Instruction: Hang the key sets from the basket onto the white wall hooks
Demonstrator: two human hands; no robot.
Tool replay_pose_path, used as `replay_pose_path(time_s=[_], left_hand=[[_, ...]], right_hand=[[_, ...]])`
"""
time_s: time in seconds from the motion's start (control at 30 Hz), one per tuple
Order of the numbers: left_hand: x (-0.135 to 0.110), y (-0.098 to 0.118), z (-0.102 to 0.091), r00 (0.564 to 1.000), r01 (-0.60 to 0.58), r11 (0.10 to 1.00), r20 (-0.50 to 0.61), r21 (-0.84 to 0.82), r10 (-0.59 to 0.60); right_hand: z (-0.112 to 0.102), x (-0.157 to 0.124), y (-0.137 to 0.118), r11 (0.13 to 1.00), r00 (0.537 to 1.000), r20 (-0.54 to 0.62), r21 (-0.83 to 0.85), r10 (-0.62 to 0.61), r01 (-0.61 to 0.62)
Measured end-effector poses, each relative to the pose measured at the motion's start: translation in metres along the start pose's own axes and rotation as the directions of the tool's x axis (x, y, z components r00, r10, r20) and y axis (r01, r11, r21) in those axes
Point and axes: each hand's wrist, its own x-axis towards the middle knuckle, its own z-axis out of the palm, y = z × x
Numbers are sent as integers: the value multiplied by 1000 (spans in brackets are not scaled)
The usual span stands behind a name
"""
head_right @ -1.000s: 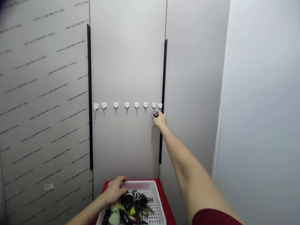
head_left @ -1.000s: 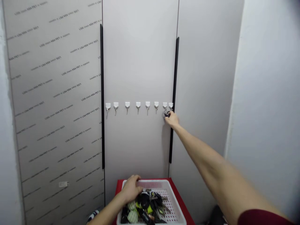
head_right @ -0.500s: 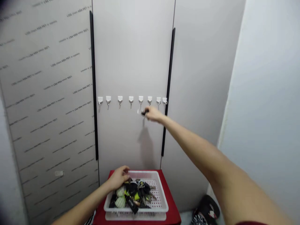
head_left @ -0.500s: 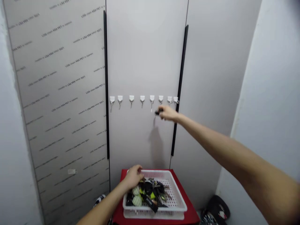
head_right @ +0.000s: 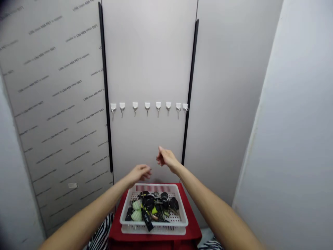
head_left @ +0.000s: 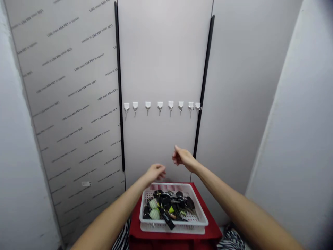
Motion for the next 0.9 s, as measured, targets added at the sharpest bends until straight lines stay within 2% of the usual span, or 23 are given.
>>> replay_pose_path(time_s=[0.07, 0.17, 0.23, 0.3, 0.53, 0.73, 0.83, 0.9], left_hand=[[-1, 38, -6, 997, -32, 987, 59, -158, 42], [-5, 84, -13, 990, -72, 958, 96, -279, 102], [-7, 99, -16, 987, -81, 955, 110, -284, 117], [-9, 104, -17, 986, -80, 959, 123, -272, 117], [-6, 92, -16, 971, -85, 925, 178, -370, 160], [-9, 88, -16, 967, -56, 920, 207, -387, 146], [-12, 59, -14, 983, -37, 937, 155, -348, 97], [-16, 25, -11, 998, 14, 969, 63, -246, 1]], right_hand=[[9, 7, -21, 976, 999, -23, 213, -44, 48], [22, 11, -42, 927, 996, 14, 367, -92, 80], [27, 12, -50, 913, 994, 36, 401, -104, 81], [30, 12, -52, 909, 994, 45, 409, -99, 72], [29, 10, -48, 906, 993, 59, 419, -99, 65], [34, 5, -47, 917, 994, 58, 393, -92, 62], [38, -6, -24, 959, 996, 43, 275, -84, 69], [40, -20, 6, 997, 998, 23, 45, -63, 62]])
